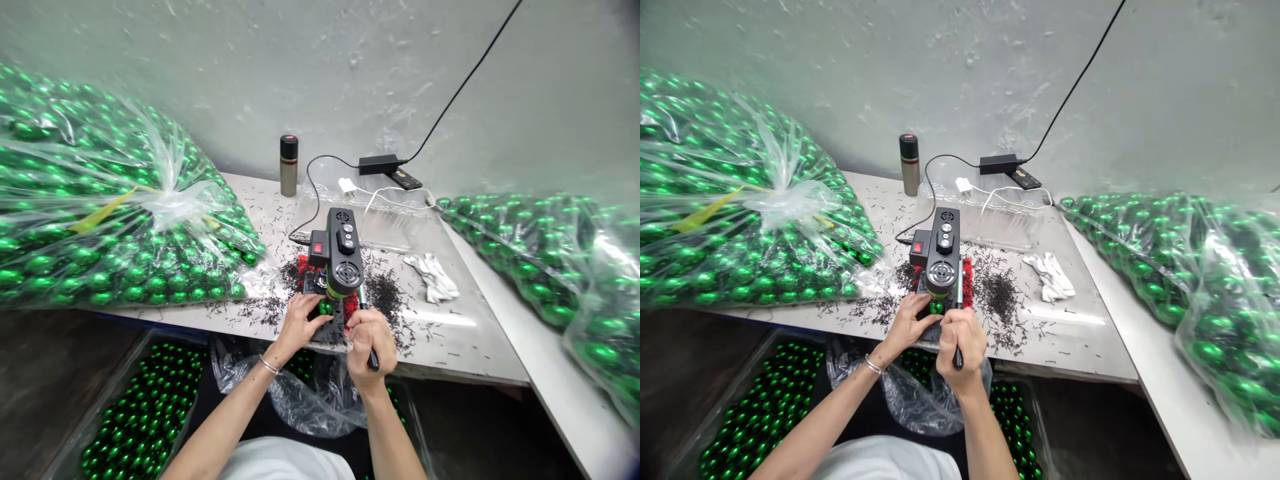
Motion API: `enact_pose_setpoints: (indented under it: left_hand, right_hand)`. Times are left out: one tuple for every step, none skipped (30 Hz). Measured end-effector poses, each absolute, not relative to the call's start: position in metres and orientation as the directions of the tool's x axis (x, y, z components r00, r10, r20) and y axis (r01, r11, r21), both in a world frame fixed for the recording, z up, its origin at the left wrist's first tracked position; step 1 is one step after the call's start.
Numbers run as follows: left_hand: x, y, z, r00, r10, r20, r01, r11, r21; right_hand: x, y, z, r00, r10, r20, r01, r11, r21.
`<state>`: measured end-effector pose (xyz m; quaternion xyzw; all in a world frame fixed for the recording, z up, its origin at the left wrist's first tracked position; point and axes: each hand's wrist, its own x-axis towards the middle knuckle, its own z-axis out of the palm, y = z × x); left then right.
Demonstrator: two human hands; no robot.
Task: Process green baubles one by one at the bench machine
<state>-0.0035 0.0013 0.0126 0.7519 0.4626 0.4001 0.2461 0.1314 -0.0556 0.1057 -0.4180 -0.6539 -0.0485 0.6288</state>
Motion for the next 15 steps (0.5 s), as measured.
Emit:
enact_pose_setpoints:
  left_hand:
    - [-0.004,0.002,0.011,0.251,0.892,0.375,0.497,-0.451,0.741]
    - [-0.004,0.002,0.010,0.250,0.892,0.377,0.497,-0.452,0.741]
    - [-0.004,0.002,0.009,0.248,0.892,0.377,0.499,-0.452,0.739]
    - [-0.004,0.001,0.009,0.247,0.892,0.378,0.503,-0.451,0.737]
    - [-0.004,0.001,0.008,0.246,0.892,0.379,0.506,-0.451,0.735]
    - [-0.003,0.001,0.008,0.244,0.892,0.380,0.509,-0.452,0.733]
    - [-0.003,0.000,0.008,0.243,0.892,0.381,0.512,-0.452,0.731]
    - [-0.003,0.000,0.008,0.242,0.892,0.382,0.514,-0.452,0.729]
    - [-0.002,0.000,0.008,0.243,0.891,0.384,0.516,-0.453,0.726]
    - [-0.002,0.000,0.008,0.243,0.890,0.386,0.517,-0.456,0.724]
    - [-0.002,0.000,0.008,0.243,0.888,0.390,0.517,-0.459,0.723]
    - [-0.002,0.000,0.008,0.243,0.886,0.395,0.514,-0.463,0.722]
    - [-0.002,0.000,0.008,0.243,0.884,0.400,0.511,-0.467,0.722]
    - [-0.002,0.000,0.007,0.242,0.883,0.403,0.508,-0.469,0.723]
    - [-0.002,0.000,0.007,0.240,0.883,0.403,0.505,-0.468,0.725]
  right_hand:
    - [0.132,-0.056,0.102,0.133,0.483,0.865,0.613,0.646,-0.455]
    - [0.133,-0.055,0.097,0.122,0.480,0.869,0.621,0.646,-0.444]
    - [0.134,-0.055,0.092,0.109,0.472,0.875,0.629,0.649,-0.429]
    - [0.135,-0.054,0.086,0.096,0.462,0.882,0.637,0.652,-0.411]
    - [0.135,-0.054,0.079,0.084,0.453,0.887,0.646,0.653,-0.395]
    - [0.135,-0.053,0.073,0.082,0.440,0.894,0.654,0.653,-0.381]
    - [0.136,-0.052,0.066,0.089,0.427,0.900,0.662,0.650,-0.374]
    - [0.135,-0.050,0.060,0.100,0.418,0.903,0.666,0.646,-0.373]
    - [0.135,-0.049,0.055,0.112,0.410,0.905,0.665,0.646,-0.375]
    - [0.135,-0.048,0.051,0.121,0.404,0.907,0.660,0.650,-0.377]
    - [0.135,-0.047,0.047,0.128,0.397,0.909,0.652,0.657,-0.378]
    - [0.136,-0.046,0.045,0.132,0.390,0.911,0.645,0.665,-0.378]
    - [0.136,-0.045,0.043,0.130,0.384,0.914,0.641,0.671,-0.373]
    - [0.137,-0.044,0.041,0.116,0.380,0.918,0.646,0.673,-0.360]
    - [0.138,-0.044,0.041,0.088,0.379,0.921,0.657,0.673,-0.340]
